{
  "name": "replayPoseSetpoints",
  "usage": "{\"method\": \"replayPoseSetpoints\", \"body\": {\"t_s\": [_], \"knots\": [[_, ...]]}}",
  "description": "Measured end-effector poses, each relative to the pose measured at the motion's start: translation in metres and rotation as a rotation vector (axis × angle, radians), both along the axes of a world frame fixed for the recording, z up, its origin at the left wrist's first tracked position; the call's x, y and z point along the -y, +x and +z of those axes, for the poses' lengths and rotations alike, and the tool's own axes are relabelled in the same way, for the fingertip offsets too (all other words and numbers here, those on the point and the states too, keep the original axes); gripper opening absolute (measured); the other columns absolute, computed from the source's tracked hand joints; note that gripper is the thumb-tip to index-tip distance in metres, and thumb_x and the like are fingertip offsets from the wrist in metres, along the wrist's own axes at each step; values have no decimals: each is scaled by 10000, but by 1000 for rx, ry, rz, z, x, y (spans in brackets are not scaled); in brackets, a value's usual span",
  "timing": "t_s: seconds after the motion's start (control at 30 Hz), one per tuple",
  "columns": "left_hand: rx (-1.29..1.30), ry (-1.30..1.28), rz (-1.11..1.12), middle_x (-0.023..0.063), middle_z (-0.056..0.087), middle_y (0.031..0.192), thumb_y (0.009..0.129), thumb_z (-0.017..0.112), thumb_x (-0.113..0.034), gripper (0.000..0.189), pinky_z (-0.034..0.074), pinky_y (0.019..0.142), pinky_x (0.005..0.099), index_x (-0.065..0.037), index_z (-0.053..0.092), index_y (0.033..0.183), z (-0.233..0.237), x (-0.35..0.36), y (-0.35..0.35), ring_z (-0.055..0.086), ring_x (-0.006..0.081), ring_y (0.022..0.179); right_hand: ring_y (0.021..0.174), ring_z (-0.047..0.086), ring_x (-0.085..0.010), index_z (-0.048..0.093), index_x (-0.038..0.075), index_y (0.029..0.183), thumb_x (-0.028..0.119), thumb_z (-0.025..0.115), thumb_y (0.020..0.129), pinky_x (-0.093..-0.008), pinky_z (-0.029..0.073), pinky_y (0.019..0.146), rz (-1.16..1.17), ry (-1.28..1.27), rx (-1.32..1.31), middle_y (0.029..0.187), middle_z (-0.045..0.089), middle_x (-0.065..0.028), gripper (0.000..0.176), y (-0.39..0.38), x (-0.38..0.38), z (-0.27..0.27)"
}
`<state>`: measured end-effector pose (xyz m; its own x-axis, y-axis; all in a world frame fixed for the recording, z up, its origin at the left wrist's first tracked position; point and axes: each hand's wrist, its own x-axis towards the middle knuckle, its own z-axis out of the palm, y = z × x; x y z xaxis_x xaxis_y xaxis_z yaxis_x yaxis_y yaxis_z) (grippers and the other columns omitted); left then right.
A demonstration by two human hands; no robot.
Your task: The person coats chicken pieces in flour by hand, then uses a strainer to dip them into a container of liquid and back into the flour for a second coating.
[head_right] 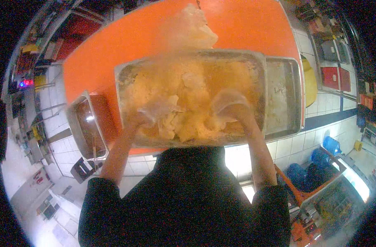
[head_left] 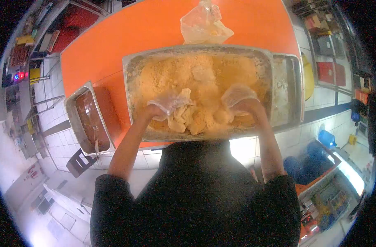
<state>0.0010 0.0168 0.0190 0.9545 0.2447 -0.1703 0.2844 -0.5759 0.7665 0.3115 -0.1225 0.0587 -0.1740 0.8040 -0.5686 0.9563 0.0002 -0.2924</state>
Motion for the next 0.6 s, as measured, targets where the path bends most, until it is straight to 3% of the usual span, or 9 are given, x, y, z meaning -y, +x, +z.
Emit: {"method": "replayPoseSetpoints", "body": {"t_s": [0.07,0.13,0.2,0.23,0.3,0.4,0.47,0.5,0.6], "knots": [[248,235,-88,147,589,1002,872,412,-135,370,447,742,423,-131,521,1225,-10,-2,-14,549,314,850,856,604,-277,640,99,896,175,513,787,-387,494,721,117,-48,141,887,641,-115,184,0,-11,15],[3,506,147,168,590,880,852,450,-169,299,437,703,427,-104,580,1113,-10,-3,-16,553,325,787,786,588,-293,630,108,732,221,542,690,-410,472,684,-258,134,130,807,623,-121,149,-16,-32,39],[-61,343,217,172,592,851,836,465,-186,254,436,677,429,-90,597,1030,-14,2,1,558,322,769,873,581,-304,631,131,880,199,528,727,-413,471,756,-324,419,-748,905,615,-134,197,-16,-36,-59],[-121,188,283,175,594,822,820,481,-203,225,434,651,431,-76,614,948,-16,2,15,564,318,751,873,581,-304,631,131,880,199,528,727,-413,471,756,-321,414,-747,905,615,-134,197,-25,-43,-70],[-199,238,148,185,586,786,808,486,-206,200,437,635,430,-65,606,886,-19,-4,48,566,316,721,951,566,-312,566,167,1081,179,523,749,-404,456,825,-238,399,-20,1012,590,-165,335,-53,-62,-74],[-266,242,-3,193,577,733,800,487,-206,191,444,616,430,-51,596,825,-20,-4,67,568,313,677,1129,502,-277,513,72,1191,238,622,722,-365,429,923,-43,353,-112,1199,513,-185,509,-43,-65,-43],[-244,175,24,190,575,715,803,482,-203,193,447,613,432,-48,595,826,-11,7,66,569,312,661,1040,561,-310,561,93,1141,213,603,723,-392,472,853,5,621,-167,1126,565,-175,437,-13,-30,-94],[-251,156,32,189,575,706,804,480,-201,194,449,612,433,-46,595,827,4,16,68,570,311,654,1040,561,-310,561,93,1141,213,603,723,-392,472,853,18,632,-170,1126,565,-175,437,-14,-37,-79],[-314,97,66,185,573,679,808,473,-196,197,454,608,435,-41,594,829,52,35,66,571,309,631,923,600,-329,577,63,1096,190,594,720,-411,495,781,30,-40,155,1036,608,-153,397,-21,-33,34]]}}
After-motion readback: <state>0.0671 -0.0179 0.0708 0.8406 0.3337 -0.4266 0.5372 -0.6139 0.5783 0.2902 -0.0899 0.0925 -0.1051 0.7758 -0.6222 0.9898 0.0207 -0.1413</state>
